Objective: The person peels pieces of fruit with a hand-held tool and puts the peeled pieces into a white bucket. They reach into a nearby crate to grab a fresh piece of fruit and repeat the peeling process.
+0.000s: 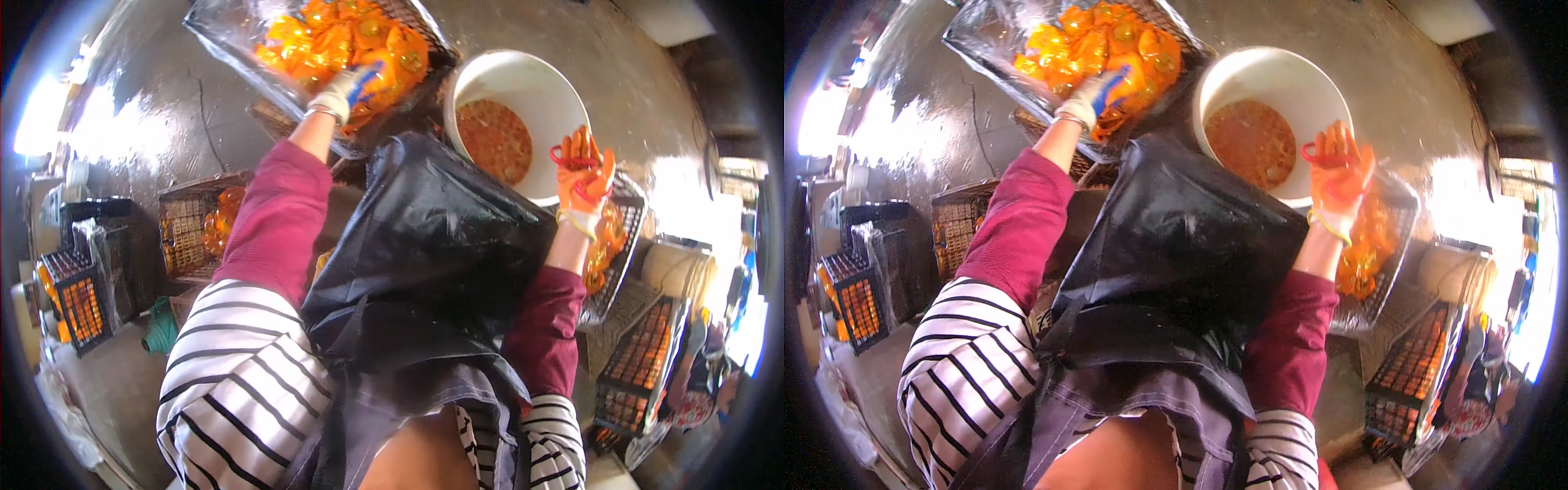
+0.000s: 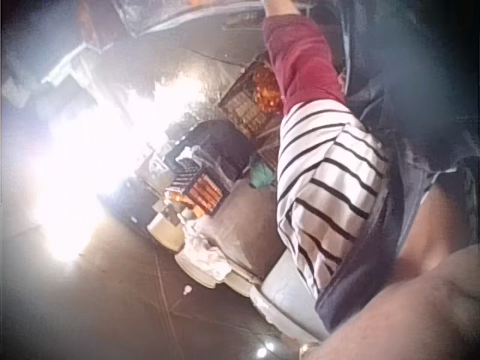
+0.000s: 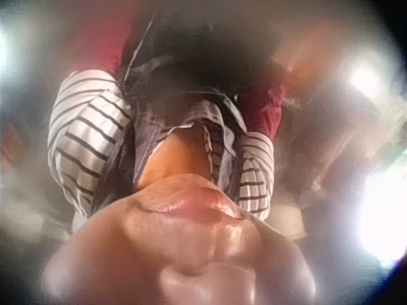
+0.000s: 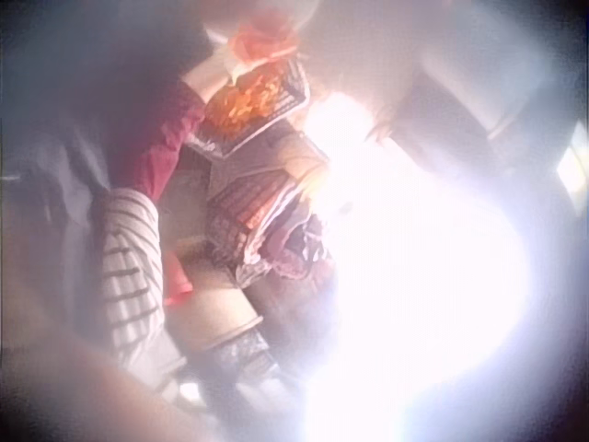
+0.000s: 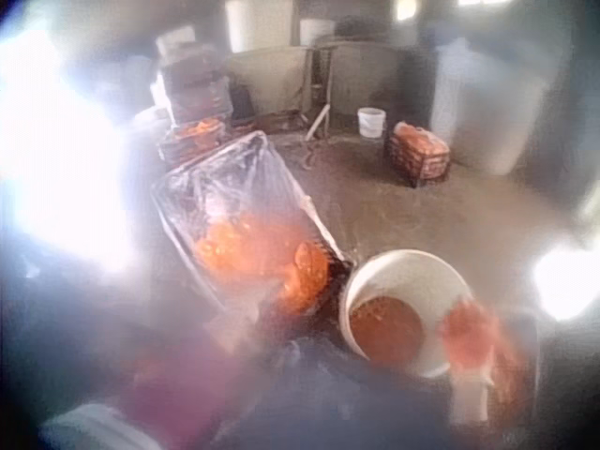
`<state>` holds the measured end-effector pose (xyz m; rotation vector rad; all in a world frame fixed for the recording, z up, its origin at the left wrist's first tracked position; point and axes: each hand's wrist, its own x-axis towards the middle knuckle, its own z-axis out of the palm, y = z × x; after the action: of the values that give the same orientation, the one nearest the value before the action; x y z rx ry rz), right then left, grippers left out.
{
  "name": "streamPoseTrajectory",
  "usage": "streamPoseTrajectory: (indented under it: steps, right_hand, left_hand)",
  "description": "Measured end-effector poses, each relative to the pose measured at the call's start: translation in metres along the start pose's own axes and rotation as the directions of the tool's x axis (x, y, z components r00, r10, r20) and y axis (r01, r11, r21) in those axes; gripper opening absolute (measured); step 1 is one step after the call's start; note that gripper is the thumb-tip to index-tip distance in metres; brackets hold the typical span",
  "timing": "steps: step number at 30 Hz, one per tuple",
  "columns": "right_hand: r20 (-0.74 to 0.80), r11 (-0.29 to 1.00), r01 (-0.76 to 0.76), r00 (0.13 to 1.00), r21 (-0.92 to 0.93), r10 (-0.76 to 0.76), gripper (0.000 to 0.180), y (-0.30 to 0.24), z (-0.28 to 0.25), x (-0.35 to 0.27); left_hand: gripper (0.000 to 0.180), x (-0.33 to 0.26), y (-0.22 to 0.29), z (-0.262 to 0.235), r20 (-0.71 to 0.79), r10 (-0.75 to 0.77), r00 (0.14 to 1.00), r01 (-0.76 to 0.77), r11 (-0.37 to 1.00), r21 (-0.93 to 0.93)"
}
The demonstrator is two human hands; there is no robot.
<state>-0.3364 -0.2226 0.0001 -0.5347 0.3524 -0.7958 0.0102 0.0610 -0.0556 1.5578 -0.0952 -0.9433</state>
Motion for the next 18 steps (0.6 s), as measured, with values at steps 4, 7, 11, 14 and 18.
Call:
streamPoseTrajectory:
  steps: [4,7,11,14,18]
  right_hand:
    - [-0.064,0.993,-0.042,0.997,-0.111,0.035,0.048,-0.001,0.01,-0.014]
    - [-0.143,0.966,-0.098,0.988,-0.237,0.065,0.049,0.006,0.018,-0.007]
    - [0.0,0.871,-0.146,0.986,-0.469,0.166,0.044,0.026,-0.003,0.0]
    - [0.051,0.809,-0.265,0.939,-0.525,0.341,0.045,0.032,-0.015,0.001]
    - [-0.027,0.739,-0.389,0.893,-0.55,0.449,0.037,0.042,-0.008,-0.004]
  left_hand:
    - [0.066,-0.005,0.02,0.008,0.112,0.162,0.98,-0.03,0.686,-0.727]
    - [0.056,-0.019,0.04,0.047,0.027,0.256,0.966,-0.2,0.812,-0.548]
    - [0.039,-0.022,0.062,0.111,0.182,0.692,0.699,-0.601,0.431,0.673]
    - [0.049,-0.038,0.062,0.175,0.12,0.554,0.824,-0.536,0.692,0.484]
    - [0.051,-0.021,0.03,0.199,0.021,0.319,0.947,-0.294,0.894,-0.337]
